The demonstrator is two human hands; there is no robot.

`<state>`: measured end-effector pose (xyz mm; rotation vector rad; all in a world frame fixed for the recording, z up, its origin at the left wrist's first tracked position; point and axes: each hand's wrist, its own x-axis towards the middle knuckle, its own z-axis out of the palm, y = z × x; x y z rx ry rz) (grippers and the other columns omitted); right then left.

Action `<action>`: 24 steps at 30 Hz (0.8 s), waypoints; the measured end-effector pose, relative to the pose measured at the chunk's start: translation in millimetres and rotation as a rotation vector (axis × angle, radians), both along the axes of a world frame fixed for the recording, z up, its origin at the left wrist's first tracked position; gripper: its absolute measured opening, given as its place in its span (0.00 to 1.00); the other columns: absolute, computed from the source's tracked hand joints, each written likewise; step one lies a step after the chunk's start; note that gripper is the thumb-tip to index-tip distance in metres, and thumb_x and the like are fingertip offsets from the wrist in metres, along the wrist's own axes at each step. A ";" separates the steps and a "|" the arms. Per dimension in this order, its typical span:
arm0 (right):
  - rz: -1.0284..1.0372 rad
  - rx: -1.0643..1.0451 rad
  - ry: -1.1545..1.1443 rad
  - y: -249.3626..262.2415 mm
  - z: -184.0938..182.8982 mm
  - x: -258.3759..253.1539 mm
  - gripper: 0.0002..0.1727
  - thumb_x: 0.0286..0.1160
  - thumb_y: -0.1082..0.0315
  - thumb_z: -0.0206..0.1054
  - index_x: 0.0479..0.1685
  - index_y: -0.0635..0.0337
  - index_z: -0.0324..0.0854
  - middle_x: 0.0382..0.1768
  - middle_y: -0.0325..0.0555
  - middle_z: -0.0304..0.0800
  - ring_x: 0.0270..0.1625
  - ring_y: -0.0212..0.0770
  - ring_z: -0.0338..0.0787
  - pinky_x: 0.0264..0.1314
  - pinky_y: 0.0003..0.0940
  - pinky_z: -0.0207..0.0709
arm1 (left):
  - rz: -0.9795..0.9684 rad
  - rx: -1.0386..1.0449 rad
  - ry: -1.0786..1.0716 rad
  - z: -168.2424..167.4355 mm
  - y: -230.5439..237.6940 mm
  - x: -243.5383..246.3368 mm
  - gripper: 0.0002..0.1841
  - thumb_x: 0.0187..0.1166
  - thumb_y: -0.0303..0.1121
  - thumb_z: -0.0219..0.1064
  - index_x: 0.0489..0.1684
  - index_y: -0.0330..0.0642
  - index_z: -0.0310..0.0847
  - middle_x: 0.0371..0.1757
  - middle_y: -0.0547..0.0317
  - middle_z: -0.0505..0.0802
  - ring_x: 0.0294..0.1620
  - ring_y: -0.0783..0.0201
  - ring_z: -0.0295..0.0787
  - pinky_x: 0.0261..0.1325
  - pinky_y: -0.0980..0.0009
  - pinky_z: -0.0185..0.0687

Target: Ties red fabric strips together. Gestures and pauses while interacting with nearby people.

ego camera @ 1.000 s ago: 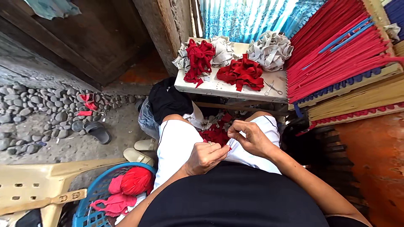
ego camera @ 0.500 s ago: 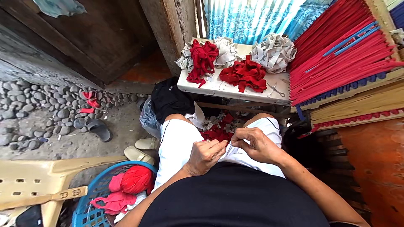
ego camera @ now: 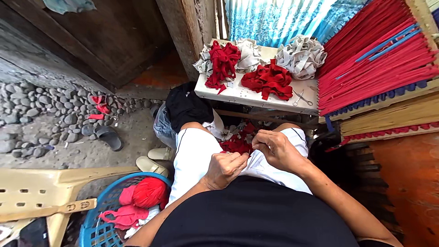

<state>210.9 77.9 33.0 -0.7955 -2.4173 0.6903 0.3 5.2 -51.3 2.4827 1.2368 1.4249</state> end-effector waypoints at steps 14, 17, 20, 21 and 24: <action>0.084 -0.018 0.028 4.5 4.9 -10.2 0.06 0.71 0.77 0.65 0.30 0.61 0.87 0.31 0.40 0.85 0.35 0.32 0.85 0.39 0.28 0.81 | -0.123 0.111 -0.029 -0.8 0.3 -0.4 0.11 0.82 0.31 0.65 0.43 0.37 0.94 0.15 0.57 0.82 0.14 0.63 0.75 0.18 0.69 0.67; 0.043 -0.058 -0.017 9.4 2.6 -8.2 0.06 0.72 0.77 0.65 0.31 0.61 0.87 0.31 0.40 0.85 0.34 0.32 0.85 0.38 0.28 0.81 | -0.079 0.167 -0.050 0.9 -0.7 -2.4 0.11 0.83 0.31 0.66 0.45 0.35 0.94 0.15 0.56 0.81 0.14 0.63 0.73 0.19 0.70 0.65; 0.018 -0.065 -0.038 8.0 8.9 -4.0 0.06 0.74 0.76 0.65 0.31 0.60 0.87 0.31 0.39 0.86 0.35 0.31 0.85 0.40 0.28 0.81 | -0.005 0.118 -0.051 1.2 -1.6 -2.1 0.11 0.82 0.31 0.65 0.43 0.36 0.95 0.15 0.56 0.83 0.15 0.63 0.76 0.19 0.69 0.67; 0.020 -0.079 -0.031 7.2 11.9 -2.0 0.06 0.74 0.75 0.66 0.31 0.60 0.87 0.31 0.39 0.86 0.35 0.30 0.85 0.40 0.27 0.82 | 0.018 0.091 -0.062 0.4 -1.8 -2.0 0.11 0.81 0.30 0.65 0.43 0.36 0.95 0.16 0.56 0.85 0.15 0.63 0.78 0.19 0.69 0.69; 0.034 -0.111 -0.020 4.4 18.4 2.3 0.06 0.74 0.75 0.66 0.31 0.58 0.87 0.31 0.37 0.86 0.34 0.27 0.85 0.39 0.24 0.81 | 0.089 0.008 -0.133 0.2 -2.3 -0.1 0.10 0.78 0.29 0.67 0.40 0.36 0.96 0.19 0.55 0.89 0.18 0.64 0.83 0.21 0.69 0.75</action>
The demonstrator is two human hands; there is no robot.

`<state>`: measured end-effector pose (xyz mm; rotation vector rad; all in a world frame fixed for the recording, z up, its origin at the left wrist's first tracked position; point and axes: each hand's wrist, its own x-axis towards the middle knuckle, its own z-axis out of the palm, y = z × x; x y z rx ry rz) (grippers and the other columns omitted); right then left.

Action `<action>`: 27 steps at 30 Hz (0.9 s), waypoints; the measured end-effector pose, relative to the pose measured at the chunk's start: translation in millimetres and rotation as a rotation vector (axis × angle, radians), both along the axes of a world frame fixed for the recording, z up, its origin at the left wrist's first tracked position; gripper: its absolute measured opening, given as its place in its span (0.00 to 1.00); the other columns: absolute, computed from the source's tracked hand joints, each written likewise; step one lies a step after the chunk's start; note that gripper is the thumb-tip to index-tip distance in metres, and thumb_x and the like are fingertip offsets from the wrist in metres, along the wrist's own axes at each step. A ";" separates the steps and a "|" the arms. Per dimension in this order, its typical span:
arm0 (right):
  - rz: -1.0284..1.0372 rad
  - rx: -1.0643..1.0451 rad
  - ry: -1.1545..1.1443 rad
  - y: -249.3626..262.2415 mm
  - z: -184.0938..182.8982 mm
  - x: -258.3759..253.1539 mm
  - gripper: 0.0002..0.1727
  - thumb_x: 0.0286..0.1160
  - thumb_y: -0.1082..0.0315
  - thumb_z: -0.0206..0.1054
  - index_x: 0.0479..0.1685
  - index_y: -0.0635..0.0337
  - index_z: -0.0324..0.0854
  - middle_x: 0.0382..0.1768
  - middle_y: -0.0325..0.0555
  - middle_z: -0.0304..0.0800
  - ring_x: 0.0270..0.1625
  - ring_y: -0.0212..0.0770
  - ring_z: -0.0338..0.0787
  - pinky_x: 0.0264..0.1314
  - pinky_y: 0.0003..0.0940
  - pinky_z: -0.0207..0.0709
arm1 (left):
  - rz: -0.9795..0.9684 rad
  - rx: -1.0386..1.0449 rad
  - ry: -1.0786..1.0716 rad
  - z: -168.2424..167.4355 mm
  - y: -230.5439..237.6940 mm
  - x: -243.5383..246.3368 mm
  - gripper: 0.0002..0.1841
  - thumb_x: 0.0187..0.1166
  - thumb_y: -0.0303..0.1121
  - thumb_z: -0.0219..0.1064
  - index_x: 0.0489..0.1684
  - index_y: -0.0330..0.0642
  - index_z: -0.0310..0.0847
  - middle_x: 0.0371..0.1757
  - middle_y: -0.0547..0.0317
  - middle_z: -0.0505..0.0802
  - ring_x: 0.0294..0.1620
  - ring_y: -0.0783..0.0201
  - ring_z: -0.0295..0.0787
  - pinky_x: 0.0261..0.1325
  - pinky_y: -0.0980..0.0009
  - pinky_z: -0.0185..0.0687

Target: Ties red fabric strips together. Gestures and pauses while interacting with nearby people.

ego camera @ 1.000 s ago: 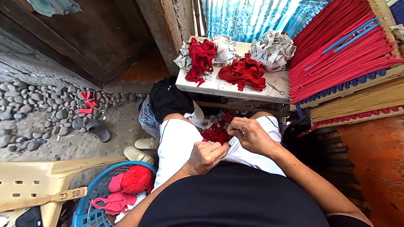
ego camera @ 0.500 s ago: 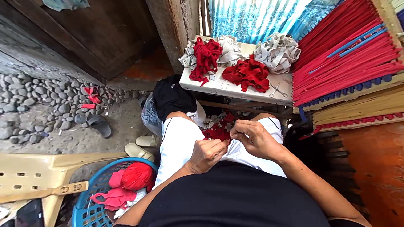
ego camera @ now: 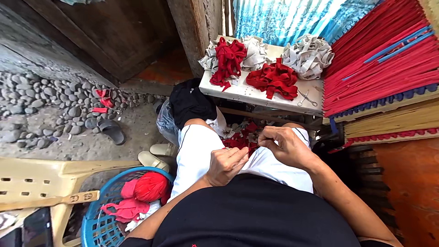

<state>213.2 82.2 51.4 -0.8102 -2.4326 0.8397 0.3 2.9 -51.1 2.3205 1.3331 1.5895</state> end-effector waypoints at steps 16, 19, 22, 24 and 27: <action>0.053 -0.029 0.125 -17.2 -10.9 -15.7 0.06 0.76 0.76 0.66 0.32 0.62 0.86 0.31 0.39 0.85 0.36 0.27 0.85 0.42 0.23 0.81 | 0.065 -0.225 -0.251 4.4 0.6 3.7 0.07 0.74 0.30 0.72 0.35 0.40 0.96 0.32 0.58 0.97 0.32 0.73 0.93 0.36 0.72 0.88; 0.026 -0.054 0.128 -17.7 -17.6 -8.2 0.06 0.77 0.75 0.65 0.33 0.62 0.86 0.32 0.38 0.86 0.38 0.27 0.85 0.45 0.23 0.82 | 0.049 -0.258 -0.320 5.4 0.3 5.1 0.06 0.73 0.30 0.72 0.34 0.40 0.96 0.31 0.60 0.97 0.31 0.75 0.92 0.36 0.73 0.88; 0.007 -0.102 0.137 -20.0 -23.4 -2.8 0.07 0.79 0.74 0.65 0.35 0.64 0.87 0.33 0.40 0.87 0.40 0.28 0.87 0.47 0.25 0.83 | 0.021 -0.295 -0.383 5.9 -0.4 6.7 0.07 0.73 0.30 0.72 0.35 0.39 0.96 0.32 0.60 0.97 0.32 0.76 0.92 0.38 0.75 0.88; -0.003 -0.126 0.142 -20.6 -28.6 -0.5 0.08 0.80 0.73 0.64 0.35 0.64 0.87 0.34 0.40 0.88 0.40 0.29 0.87 0.48 0.25 0.83 | 0.027 -0.293 -0.388 5.1 -0.4 7.2 0.07 0.74 0.30 0.71 0.35 0.39 0.96 0.31 0.60 0.97 0.31 0.77 0.91 0.37 0.76 0.88; 0.003 -0.172 0.156 -22.0 -36.0 1.5 0.09 0.83 0.71 0.63 0.37 0.65 0.87 0.35 0.41 0.88 0.40 0.28 0.87 0.49 0.25 0.83 | 0.040 -0.286 -0.379 4.3 -0.3 6.6 0.08 0.75 0.30 0.70 0.35 0.40 0.97 0.31 0.60 0.97 0.31 0.76 0.92 0.37 0.75 0.88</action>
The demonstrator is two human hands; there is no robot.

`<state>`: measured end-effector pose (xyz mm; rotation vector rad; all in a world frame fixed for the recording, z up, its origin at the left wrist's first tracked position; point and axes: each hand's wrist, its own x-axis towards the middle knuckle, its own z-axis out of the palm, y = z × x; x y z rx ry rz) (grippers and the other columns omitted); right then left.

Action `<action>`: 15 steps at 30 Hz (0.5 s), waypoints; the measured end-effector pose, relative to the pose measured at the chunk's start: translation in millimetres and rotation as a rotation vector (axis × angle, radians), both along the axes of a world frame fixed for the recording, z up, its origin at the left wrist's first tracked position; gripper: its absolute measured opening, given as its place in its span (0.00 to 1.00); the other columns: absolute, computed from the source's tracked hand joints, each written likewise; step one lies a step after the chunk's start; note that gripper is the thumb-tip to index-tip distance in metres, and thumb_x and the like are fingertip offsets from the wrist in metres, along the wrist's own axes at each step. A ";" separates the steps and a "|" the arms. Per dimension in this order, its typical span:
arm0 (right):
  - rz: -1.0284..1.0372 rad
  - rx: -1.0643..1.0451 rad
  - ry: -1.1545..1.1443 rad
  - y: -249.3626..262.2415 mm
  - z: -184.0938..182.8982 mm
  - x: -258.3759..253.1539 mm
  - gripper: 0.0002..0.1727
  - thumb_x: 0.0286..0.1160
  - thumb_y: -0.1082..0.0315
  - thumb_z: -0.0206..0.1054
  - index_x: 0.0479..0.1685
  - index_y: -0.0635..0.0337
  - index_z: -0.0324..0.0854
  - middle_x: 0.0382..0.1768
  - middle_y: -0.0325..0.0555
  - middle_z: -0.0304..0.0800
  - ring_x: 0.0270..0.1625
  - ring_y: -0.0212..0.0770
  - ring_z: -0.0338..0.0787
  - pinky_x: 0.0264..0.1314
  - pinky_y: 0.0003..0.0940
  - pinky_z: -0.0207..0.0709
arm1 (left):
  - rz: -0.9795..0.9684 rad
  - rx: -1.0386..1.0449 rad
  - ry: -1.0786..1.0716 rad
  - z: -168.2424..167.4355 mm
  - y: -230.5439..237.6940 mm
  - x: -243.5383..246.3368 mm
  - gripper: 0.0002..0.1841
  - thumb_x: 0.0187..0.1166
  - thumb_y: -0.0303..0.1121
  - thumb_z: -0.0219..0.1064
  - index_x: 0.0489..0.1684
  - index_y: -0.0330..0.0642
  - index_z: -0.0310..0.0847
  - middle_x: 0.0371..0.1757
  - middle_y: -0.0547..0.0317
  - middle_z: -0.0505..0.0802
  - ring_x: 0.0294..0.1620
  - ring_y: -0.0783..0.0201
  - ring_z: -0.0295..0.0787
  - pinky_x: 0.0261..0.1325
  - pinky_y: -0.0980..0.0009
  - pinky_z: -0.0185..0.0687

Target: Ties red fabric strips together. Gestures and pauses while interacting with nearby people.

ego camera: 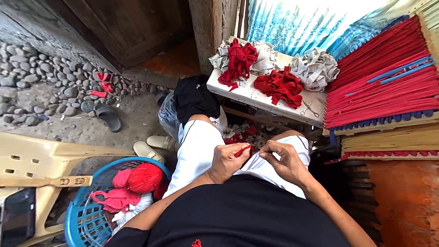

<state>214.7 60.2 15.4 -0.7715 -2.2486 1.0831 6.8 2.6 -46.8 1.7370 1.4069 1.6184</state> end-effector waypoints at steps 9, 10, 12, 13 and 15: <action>0.049 0.019 -0.005 -2.2 -1.7 -0.9 0.10 0.83 0.70 0.63 0.39 0.66 0.88 0.37 0.42 0.90 0.44 0.28 0.88 0.53 0.24 0.83 | 0.075 0.079 0.247 2.9 -1.2 -2.3 0.11 0.79 0.32 0.65 0.36 0.41 0.96 0.25 0.59 0.94 0.25 0.69 0.89 0.27 0.68 0.81; 0.052 0.024 -0.015 -2.4 -2.0 -1.3 0.10 0.83 0.70 0.64 0.39 0.66 0.88 0.37 0.42 0.90 0.44 0.28 0.88 0.53 0.24 0.82 | 0.077 0.079 0.273 3.4 -1.3 -2.1 0.11 0.79 0.32 0.64 0.36 0.41 0.95 0.23 0.59 0.93 0.23 0.68 0.88 0.26 0.68 0.80; 0.052 0.032 -0.050 -2.1 -2.6 -1.0 0.10 0.84 0.69 0.64 0.39 0.65 0.88 0.37 0.42 0.90 0.44 0.28 0.88 0.53 0.24 0.82 | 0.080 0.079 0.300 3.1 -0.8 -1.8 0.12 0.80 0.32 0.63 0.34 0.41 0.95 0.22 0.59 0.92 0.22 0.67 0.87 0.24 0.67 0.78; 0.049 0.039 -0.069 -2.0 -3.4 -0.5 0.11 0.84 0.68 0.63 0.39 0.64 0.89 0.37 0.42 0.90 0.43 0.28 0.88 0.53 0.25 0.82 | 0.080 0.076 0.305 2.7 -0.7 -1.9 0.12 0.81 0.32 0.63 0.34 0.41 0.95 0.22 0.59 0.92 0.21 0.67 0.86 0.24 0.67 0.77; 0.043 0.061 -0.093 -1.7 -5.1 0.1 0.11 0.84 0.67 0.63 0.40 0.63 0.90 0.37 0.41 0.90 0.43 0.29 0.88 0.53 0.28 0.81 | 0.078 0.066 0.304 2.1 -0.7 -2.4 0.13 0.81 0.32 0.63 0.35 0.41 0.95 0.22 0.59 0.92 0.21 0.66 0.87 0.24 0.67 0.78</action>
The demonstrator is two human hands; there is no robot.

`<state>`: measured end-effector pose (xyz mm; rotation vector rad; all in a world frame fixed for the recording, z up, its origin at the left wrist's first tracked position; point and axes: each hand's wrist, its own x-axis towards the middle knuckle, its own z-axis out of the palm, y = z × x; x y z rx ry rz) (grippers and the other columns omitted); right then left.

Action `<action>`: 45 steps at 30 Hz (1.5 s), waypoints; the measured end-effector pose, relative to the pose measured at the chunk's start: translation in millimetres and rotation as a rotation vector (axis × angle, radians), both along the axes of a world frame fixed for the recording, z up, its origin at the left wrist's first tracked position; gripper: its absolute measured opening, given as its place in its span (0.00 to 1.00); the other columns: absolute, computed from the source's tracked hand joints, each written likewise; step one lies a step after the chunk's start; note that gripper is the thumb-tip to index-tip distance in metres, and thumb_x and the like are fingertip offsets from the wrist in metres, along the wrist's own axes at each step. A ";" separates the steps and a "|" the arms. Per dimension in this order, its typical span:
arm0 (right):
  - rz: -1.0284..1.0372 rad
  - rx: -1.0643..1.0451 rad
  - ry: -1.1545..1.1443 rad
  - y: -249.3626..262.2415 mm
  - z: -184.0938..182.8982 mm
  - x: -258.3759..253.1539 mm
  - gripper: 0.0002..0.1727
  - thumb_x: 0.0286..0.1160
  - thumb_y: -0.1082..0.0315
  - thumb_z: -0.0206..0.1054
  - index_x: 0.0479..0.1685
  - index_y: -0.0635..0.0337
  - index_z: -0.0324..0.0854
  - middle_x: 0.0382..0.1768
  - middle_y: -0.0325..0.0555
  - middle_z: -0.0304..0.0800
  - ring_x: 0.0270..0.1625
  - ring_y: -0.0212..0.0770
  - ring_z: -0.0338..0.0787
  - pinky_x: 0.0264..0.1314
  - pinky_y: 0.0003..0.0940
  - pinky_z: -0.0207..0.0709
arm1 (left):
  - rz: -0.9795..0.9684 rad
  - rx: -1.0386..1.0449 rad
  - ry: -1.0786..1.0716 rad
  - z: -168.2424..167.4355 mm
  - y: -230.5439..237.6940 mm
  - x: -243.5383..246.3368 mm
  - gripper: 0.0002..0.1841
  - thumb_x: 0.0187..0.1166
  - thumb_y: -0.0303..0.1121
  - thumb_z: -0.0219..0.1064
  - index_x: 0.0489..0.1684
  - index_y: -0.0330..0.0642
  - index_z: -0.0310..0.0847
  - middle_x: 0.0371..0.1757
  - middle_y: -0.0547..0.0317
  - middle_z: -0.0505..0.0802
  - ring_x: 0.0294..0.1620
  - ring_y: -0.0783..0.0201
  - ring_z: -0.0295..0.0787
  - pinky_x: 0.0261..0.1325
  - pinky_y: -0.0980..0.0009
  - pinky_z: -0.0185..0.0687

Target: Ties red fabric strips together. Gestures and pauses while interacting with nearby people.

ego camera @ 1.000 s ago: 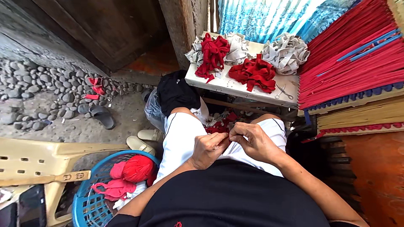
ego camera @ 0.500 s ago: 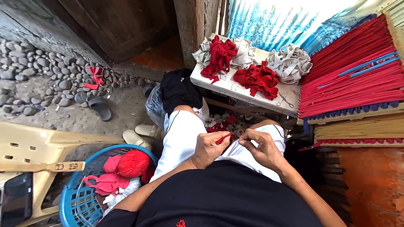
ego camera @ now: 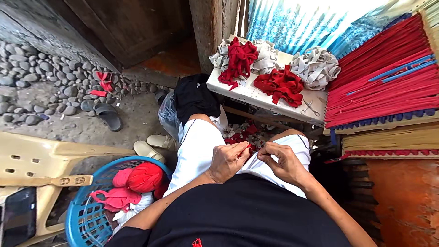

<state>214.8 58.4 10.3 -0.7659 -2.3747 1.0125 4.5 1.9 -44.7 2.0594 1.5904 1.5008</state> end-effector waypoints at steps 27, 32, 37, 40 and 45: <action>-0.171 -0.105 0.293 4.4 -14.9 -29.2 0.02 0.73 0.78 0.70 0.37 0.65 0.88 0.40 0.44 0.88 0.44 0.32 0.89 0.49 0.27 0.86 | -0.111 0.002 0.119 -3.8 1.1 1.8 0.15 0.81 0.32 0.61 0.24 0.39 0.90 0.17 0.57 0.87 0.18 0.62 0.83 0.21 0.64 0.73; -0.176 -0.052 0.221 5.3 -17.4 -29.7 0.03 0.74 0.76 0.68 0.37 0.66 0.86 0.39 0.46 0.87 0.43 0.33 0.88 0.49 0.27 0.86 | -0.120 -0.014 0.208 -2.8 0.9 1.0 0.16 0.83 0.32 0.59 0.25 0.39 0.87 0.17 0.56 0.85 0.17 0.60 0.82 0.20 0.63 0.72; -0.189 0.001 0.159 3.0 -21.8 -37.1 0.05 0.77 0.76 0.61 0.34 0.65 0.80 0.35 0.47 0.82 0.39 0.37 0.84 0.45 0.34 0.80 | -0.118 -0.049 0.195 -3.9 0.6 2.8 0.15 0.82 0.34 0.60 0.26 0.39 0.88 0.16 0.56 0.85 0.16 0.59 0.82 0.18 0.61 0.71; -0.229 -0.092 0.229 4.5 -14.2 -40.5 0.07 0.81 0.76 0.57 0.35 0.65 0.78 0.30 0.45 0.81 0.34 0.34 0.83 0.39 0.30 0.79 | -0.116 -0.075 0.209 -4.2 0.3 3.0 0.14 0.80 0.34 0.61 0.25 0.40 0.89 0.17 0.56 0.87 0.17 0.59 0.84 0.19 0.61 0.73; -0.224 -0.316 0.504 6.0 0.6 -33.8 0.10 0.90 0.72 0.45 0.43 0.64 0.71 0.25 0.45 0.84 0.22 0.36 0.85 0.26 0.29 0.84 | -0.064 -0.091 0.233 -4.8 -0.2 1.5 0.13 0.79 0.35 0.62 0.27 0.43 0.91 0.17 0.58 0.87 0.17 0.61 0.84 0.19 0.61 0.72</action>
